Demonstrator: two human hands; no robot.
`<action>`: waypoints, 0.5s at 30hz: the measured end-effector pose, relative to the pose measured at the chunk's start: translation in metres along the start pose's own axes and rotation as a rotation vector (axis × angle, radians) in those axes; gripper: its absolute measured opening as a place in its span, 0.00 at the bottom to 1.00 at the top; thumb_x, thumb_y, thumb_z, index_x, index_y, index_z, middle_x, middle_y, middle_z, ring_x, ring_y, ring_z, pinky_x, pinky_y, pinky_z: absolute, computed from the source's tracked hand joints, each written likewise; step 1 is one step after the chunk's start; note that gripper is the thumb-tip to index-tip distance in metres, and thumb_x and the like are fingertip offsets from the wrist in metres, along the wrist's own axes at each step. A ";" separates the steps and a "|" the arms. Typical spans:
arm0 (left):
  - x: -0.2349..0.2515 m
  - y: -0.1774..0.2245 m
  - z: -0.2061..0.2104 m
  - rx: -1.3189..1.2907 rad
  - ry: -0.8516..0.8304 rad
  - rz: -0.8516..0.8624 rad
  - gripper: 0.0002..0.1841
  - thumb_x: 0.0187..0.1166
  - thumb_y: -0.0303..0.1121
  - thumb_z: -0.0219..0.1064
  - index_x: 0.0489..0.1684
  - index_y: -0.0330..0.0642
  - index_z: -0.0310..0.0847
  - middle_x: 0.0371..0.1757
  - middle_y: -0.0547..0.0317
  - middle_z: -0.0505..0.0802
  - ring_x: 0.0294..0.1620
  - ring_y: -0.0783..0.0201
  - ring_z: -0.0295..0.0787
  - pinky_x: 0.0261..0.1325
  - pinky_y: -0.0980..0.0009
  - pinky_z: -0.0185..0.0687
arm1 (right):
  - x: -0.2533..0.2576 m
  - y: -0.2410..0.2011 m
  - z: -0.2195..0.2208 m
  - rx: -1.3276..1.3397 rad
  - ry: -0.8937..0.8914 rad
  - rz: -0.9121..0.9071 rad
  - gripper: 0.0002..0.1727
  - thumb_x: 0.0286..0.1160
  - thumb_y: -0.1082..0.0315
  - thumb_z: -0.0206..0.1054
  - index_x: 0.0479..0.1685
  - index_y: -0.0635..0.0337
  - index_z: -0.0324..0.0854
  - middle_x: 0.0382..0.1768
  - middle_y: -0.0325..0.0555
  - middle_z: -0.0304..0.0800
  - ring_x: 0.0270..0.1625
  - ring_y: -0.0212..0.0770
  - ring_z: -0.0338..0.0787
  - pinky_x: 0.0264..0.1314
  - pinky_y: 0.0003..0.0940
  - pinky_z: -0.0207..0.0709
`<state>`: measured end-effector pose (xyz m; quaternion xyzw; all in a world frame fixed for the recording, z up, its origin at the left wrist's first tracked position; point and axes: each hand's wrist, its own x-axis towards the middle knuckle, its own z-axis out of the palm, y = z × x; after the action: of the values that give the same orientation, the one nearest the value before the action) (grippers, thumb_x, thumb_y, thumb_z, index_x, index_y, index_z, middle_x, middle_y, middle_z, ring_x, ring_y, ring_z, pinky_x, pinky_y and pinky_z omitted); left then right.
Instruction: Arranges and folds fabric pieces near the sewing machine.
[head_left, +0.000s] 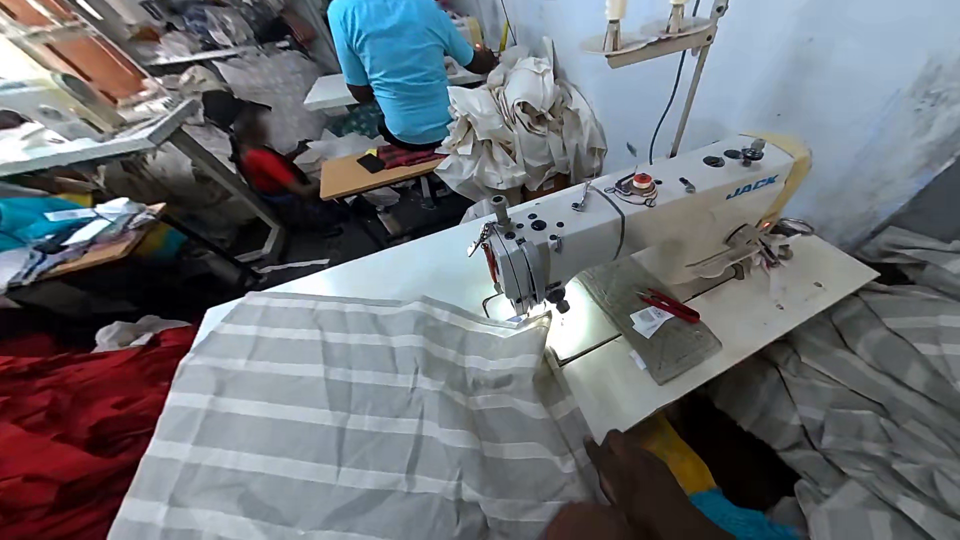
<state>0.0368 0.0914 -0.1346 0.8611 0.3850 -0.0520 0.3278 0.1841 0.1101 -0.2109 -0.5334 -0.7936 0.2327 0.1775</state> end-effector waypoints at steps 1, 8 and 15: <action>0.008 -0.017 -0.017 -0.077 0.098 0.087 0.28 0.76 0.61 0.67 0.34 0.41 0.92 0.33 0.48 0.94 0.38 0.47 0.95 0.43 0.43 0.88 | -0.011 0.000 -0.004 0.082 -0.044 0.006 0.21 0.77 0.72 0.65 0.69 0.68 0.83 0.52 0.65 0.89 0.53 0.61 0.92 0.53 0.56 0.87; 0.097 -0.137 -0.011 0.129 0.918 -0.452 0.41 0.64 0.69 0.70 0.66 0.43 0.87 0.81 0.48 0.81 0.85 0.42 0.71 0.84 0.35 0.58 | -0.016 0.001 -0.038 0.016 -0.499 0.087 0.20 0.86 0.71 0.56 0.71 0.66 0.83 0.55 0.69 0.87 0.57 0.68 0.90 0.57 0.62 0.83; 0.099 -0.146 -0.001 0.366 0.941 -0.484 0.51 0.63 0.83 0.52 0.72 0.50 0.85 0.83 0.58 0.81 0.85 0.43 0.71 0.81 0.31 0.56 | 0.063 0.141 -0.125 -0.350 0.421 0.135 0.21 0.83 0.65 0.67 0.71 0.65 0.83 0.70 0.65 0.83 0.71 0.69 0.83 0.67 0.67 0.79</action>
<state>0.0037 0.2254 -0.2441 0.7215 0.6611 0.1983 -0.0556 0.3342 0.2369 -0.1841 -0.6441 -0.7302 -0.0126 0.2276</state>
